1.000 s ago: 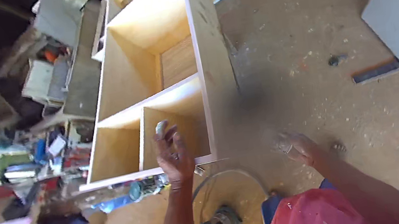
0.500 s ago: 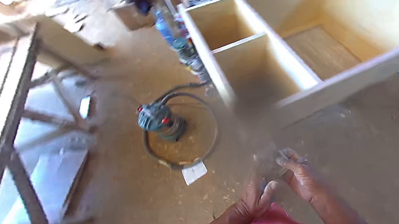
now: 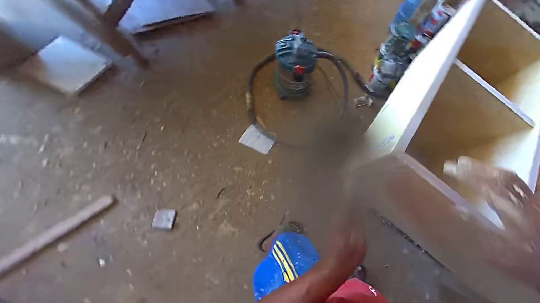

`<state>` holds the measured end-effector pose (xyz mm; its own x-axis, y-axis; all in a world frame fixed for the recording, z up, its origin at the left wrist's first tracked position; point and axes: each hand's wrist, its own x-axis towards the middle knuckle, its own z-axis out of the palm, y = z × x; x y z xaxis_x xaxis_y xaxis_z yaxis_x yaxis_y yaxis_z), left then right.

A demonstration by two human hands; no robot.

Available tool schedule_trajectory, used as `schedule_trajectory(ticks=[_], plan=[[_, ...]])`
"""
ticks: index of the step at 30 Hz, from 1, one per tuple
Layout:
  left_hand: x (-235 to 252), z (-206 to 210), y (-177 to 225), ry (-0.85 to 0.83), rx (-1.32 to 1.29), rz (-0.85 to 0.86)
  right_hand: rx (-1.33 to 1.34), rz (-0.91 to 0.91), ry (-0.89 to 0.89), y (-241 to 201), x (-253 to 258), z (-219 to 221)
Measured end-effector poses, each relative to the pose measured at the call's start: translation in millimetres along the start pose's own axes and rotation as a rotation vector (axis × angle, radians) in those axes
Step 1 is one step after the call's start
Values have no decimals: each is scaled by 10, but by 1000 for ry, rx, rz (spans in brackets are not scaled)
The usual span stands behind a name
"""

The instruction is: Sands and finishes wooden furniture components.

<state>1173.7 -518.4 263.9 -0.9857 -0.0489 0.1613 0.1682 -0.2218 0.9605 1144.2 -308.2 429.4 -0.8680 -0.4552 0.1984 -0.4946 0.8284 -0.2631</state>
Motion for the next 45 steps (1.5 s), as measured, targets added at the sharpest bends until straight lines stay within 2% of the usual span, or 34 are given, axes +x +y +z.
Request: schedule_trajectory(ticks=[2,4,7,10,12,13,15,18,19,20,22,23,25,28,30,33,34,38,39,42,43,45], plan=[[-8,436,-130,108,8,64,18,44,-268,354,171,123],[63,953,-284,165,98,144,235,162,-458,495,258,224],[249,1384,-721,345,246,345,322,144,-434,498,257,264],[56,1420,-1335,339,357,392,305,116,-382,511,180,235],[-25,1314,-1804,326,406,457,246,93,-362,512,175,244],[19,1247,-1906,328,433,512,222,83,-361,511,172,240],[338,1074,-1658,335,540,670,201,47,-341,525,192,251],[947,871,-903,324,584,974,226,16,-300,560,202,278],[1008,830,-893,297,565,991,238,3,-295,567,214,285],[933,827,-1049,263,567,943,250,0,-304,570,200,279],[628,799,-1618,208,646,782,278,14,-333,556,192,282],[542,764,-1779,211,684,758,287,21,-336,547,195,290],[698,662,-1574,217,726,843,295,21,-326,557,226,288],[1149,534,-813,158,665,1065,317,-4,-307,615,234,302],[1173,536,-933,131,626,1066,336,-4,-313,611,204,274],[919,457,-1626,199,711,938,353,21,-324,567,217,276],[907,446,-1627,219,717,935,353,22,-322,562,220,282],[1226,580,-749,238,595,1055,392,-1,-321,613,233,292],[1182,634,-780,236,557,1035,399,7,-329,614,208,276],[805,638,-1547,211,627,876,367,22,-328,584,203,265],[735,583,-1664,186,665,869,337,14,-326,578,195,263],[879,503,-1321,195,727,956,317,-20,-311,608,198,279]])
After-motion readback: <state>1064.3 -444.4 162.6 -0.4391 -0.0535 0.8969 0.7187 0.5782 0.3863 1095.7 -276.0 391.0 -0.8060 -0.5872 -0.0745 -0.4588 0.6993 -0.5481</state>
